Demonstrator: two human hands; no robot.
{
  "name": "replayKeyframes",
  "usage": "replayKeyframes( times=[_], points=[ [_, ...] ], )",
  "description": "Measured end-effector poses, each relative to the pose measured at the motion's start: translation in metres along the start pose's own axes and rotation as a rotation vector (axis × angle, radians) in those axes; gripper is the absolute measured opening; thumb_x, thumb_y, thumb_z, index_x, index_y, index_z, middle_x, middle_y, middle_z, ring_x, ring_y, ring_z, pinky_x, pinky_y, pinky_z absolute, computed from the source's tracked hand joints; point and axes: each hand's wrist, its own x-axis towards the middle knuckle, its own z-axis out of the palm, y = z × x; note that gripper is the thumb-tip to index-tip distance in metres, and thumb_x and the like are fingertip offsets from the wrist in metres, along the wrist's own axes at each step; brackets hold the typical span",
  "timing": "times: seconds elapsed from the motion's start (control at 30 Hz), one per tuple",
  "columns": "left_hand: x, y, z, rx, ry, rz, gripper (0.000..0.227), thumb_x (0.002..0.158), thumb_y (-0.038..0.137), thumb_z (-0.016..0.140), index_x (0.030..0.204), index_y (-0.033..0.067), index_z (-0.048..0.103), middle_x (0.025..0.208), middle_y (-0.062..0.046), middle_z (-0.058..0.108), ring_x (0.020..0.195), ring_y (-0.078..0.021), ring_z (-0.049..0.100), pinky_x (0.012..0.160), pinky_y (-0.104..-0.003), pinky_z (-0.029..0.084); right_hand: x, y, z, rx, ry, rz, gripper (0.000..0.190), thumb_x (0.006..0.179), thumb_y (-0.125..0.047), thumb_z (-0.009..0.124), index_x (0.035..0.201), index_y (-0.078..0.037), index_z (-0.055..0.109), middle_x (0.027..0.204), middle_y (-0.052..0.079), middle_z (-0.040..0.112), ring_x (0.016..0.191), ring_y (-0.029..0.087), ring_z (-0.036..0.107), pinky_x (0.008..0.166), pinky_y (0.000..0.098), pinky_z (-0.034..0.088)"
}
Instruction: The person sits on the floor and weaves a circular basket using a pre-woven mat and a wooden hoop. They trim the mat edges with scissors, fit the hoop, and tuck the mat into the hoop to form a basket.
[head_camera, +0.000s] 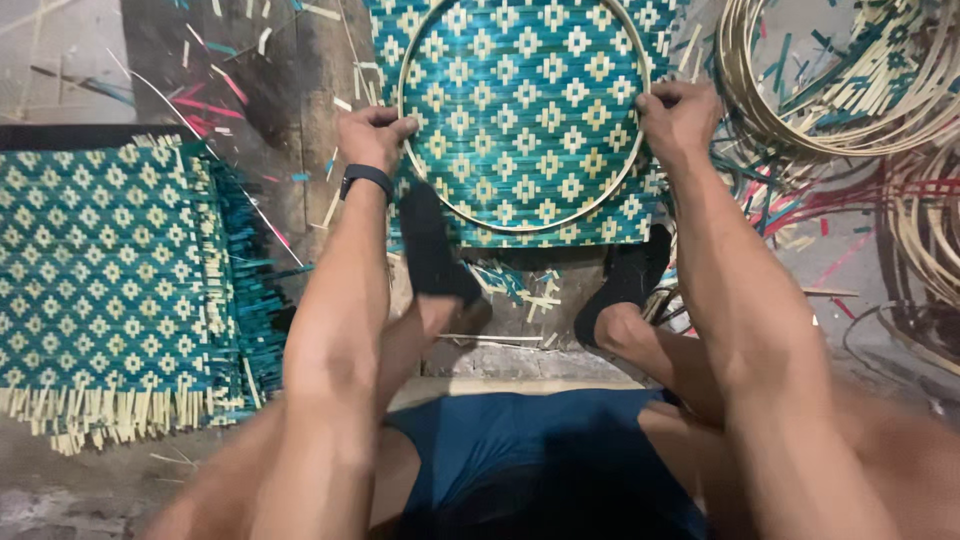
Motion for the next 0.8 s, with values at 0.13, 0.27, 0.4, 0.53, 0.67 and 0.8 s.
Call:
replayKeyframes(
  times=[0.13, 0.27, 0.4, 0.53, 0.67, 0.8],
  points=[
    [0.011, -0.016, 0.004, -0.053, -0.019, -0.040, 0.032, 0.067, 0.009, 0.094, 0.094, 0.0007, 0.079, 0.084, -0.008, 0.079, 0.073, -0.0141, 0.072, 0.071, -0.030, 0.059, 0.001, 0.010, 0.005, 0.024, -0.003, 0.092, 0.022, 0.085, -0.020, 0.084, 0.097, -0.002, 0.080, 0.083, 0.012, 0.076, 0.074, 0.020, 0.072, 0.072, 0.0306, 0.056],
    [0.024, -0.036, 0.014, -0.134, -0.028, -0.012, 0.038, 0.064, 0.005, 0.094, 0.098, 0.0008, 0.078, 0.085, -0.007, 0.078, 0.074, -0.0136, 0.072, 0.071, -0.030, 0.060, 0.002, 0.023, 0.015, 0.081, 0.062, 0.106, 0.025, 0.082, -0.020, 0.087, 0.097, -0.001, 0.081, 0.085, 0.012, 0.077, 0.076, 0.017, 0.072, 0.073, 0.0303, 0.057],
    [0.025, -0.050, 0.022, -0.111, 0.023, 0.044, 0.031, 0.066, 0.005, 0.094, 0.093, 0.0004, 0.079, 0.086, -0.007, 0.079, 0.074, -0.0140, 0.072, 0.074, -0.030, 0.060, 0.006, 0.032, 0.019, 0.047, 0.001, 0.185, 0.026, 0.082, -0.022, 0.086, 0.101, -0.004, 0.081, 0.085, 0.012, 0.078, 0.075, 0.017, 0.072, 0.074, 0.0304, 0.056],
    [0.020, -0.061, 0.023, -0.068, 0.037, -0.034, 0.027, 0.071, 0.012, 0.093, 0.093, 0.0027, 0.081, 0.085, -0.007, 0.079, 0.075, -0.0135, 0.071, 0.075, -0.030, 0.058, 0.004, 0.050, 0.024, 0.105, -0.036, 0.117, 0.027, 0.083, -0.022, 0.082, 0.103, -0.005, 0.081, 0.086, 0.012, 0.079, 0.076, 0.017, 0.072, 0.073, 0.0303, 0.056],
    [0.022, -0.068, 0.019, -0.070, 0.007, -0.082, 0.034, 0.070, 0.016, 0.093, 0.099, 0.0034, 0.082, 0.090, -0.008, 0.080, 0.080, -0.0131, 0.072, 0.079, -0.030, 0.058, 0.006, 0.070, 0.029, 0.085, -0.099, 0.309, 0.032, 0.084, -0.029, 0.083, 0.106, -0.006, 0.080, 0.085, 0.013, 0.078, 0.075, 0.019, 0.069, 0.072, 0.0342, 0.056],
    [0.032, -0.073, 0.014, -0.095, -0.092, -0.196, 0.039, 0.070, 0.017, 0.095, 0.104, 0.0043, 0.081, 0.100, -0.007, 0.079, 0.089, -0.0129, 0.071, 0.085, -0.029, 0.055, 0.011, 0.075, 0.035, 0.189, -0.081, 0.161, 0.036, 0.079, -0.031, 0.086, 0.101, -0.004, 0.080, 0.093, 0.012, 0.080, 0.082, 0.017, 0.074, 0.077, 0.0321, 0.058]
  ],
)
